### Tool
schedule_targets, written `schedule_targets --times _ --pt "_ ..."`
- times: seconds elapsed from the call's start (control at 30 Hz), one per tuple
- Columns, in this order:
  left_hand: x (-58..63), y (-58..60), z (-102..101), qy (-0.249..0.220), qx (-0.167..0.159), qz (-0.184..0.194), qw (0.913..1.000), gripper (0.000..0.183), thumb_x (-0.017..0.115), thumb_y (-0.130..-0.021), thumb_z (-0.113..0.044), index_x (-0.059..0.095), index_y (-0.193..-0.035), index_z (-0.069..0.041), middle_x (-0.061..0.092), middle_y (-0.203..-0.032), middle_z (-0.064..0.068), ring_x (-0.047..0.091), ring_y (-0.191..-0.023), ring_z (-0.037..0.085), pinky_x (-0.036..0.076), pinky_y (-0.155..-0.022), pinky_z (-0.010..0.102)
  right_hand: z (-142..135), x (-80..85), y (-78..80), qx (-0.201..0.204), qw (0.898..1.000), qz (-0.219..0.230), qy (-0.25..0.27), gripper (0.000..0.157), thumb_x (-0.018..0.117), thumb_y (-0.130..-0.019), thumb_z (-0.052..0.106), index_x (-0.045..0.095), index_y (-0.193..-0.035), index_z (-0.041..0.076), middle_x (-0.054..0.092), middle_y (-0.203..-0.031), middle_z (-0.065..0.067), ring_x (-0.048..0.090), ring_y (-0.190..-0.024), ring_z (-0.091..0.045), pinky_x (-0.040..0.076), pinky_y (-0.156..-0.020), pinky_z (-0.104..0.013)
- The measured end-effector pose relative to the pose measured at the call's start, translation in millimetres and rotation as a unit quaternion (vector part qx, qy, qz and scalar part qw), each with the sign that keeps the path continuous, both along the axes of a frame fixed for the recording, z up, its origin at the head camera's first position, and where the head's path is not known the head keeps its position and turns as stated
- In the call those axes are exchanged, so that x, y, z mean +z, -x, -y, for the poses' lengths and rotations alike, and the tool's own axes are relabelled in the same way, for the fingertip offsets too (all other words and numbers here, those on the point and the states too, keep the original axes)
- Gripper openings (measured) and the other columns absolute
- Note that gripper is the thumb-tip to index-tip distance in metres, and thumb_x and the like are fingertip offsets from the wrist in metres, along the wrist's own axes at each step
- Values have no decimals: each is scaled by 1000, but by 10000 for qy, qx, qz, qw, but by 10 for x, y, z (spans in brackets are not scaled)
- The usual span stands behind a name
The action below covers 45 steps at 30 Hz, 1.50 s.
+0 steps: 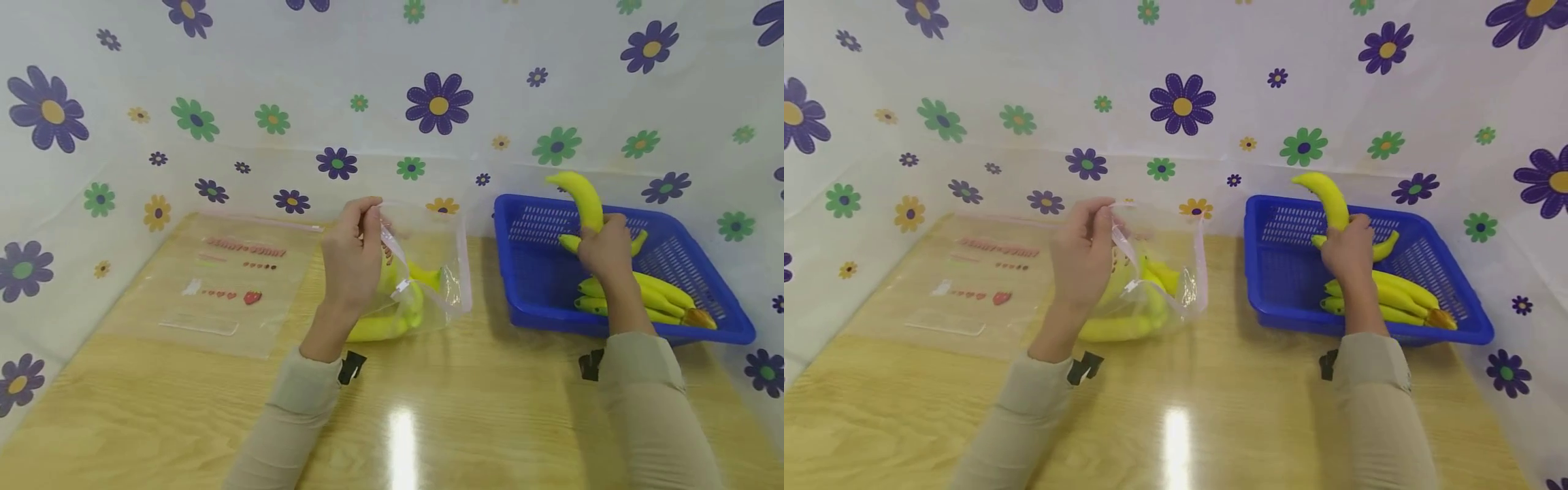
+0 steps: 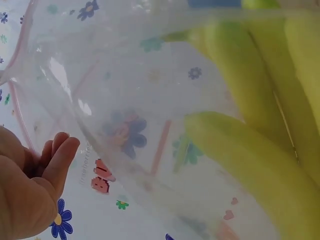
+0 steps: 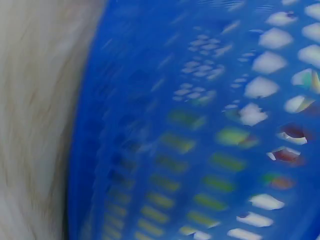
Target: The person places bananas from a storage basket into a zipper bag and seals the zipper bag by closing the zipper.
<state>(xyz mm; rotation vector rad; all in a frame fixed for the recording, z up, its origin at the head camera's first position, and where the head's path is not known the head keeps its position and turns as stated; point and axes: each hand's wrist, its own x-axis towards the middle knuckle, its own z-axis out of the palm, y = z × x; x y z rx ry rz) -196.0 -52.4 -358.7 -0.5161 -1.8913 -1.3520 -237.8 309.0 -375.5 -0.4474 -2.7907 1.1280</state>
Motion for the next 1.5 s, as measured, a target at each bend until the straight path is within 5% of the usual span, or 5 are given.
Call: schedule_targets --times 0.2,0.53,0.73,1.1,1.5 --pt "-19 76 37 150 -349 -137 9992 17 53 -100 0 64 -108 11 66 -81 17 58 -59 19 45 -52 13 372 72 -411 -46 9791 -1196 1642 58 40 -105 38 28 -150 3 51 -118 -12 63 -78 -10 55 -69 -20" --pt "14 -29 -17 436 -778 443 9950 19 53 -101 -2 64 -112 9 65 -81 14 53 -56 14 49 -52 16 646 229 -775 128 8633 -2372 4453 44 71 -92 25 58 -128 3 57 -103 -10 60 -68 -15 56 -63 -21" --pt "50 -108 -17 651 -743 443 9941 20 53 -98 2 65 -112 9 67 -81 14 59 -64 17 49 -51 16 593 212 -845 1110 8367 -2255 4867 14 65 -96 10 70 -107 4 62 -93 -6 60 -65 -15 55 -63 -23" --pt "62 -179 -74 798 -717 496 9930 21 53 -98 2 65 -113 10 68 -82 13 59 -62 17 49 -51 17 873 126 -827 1081 9157 -1291 3648 32 65 -96 35 67 -102 4 65 -87 -3 63 -70 -15 57 -67 -25" --pt "70 -201 -79 938 -704 428 9922 21 51 -98 3 65 -112 10 68 -82 14 59 -63 17 51 -52 18 1176 10 -732 666 9214 -648 3774 43 54 -101 43 43 -122 6 55 -121 -13 70 -93 -19 60 -74 -33"
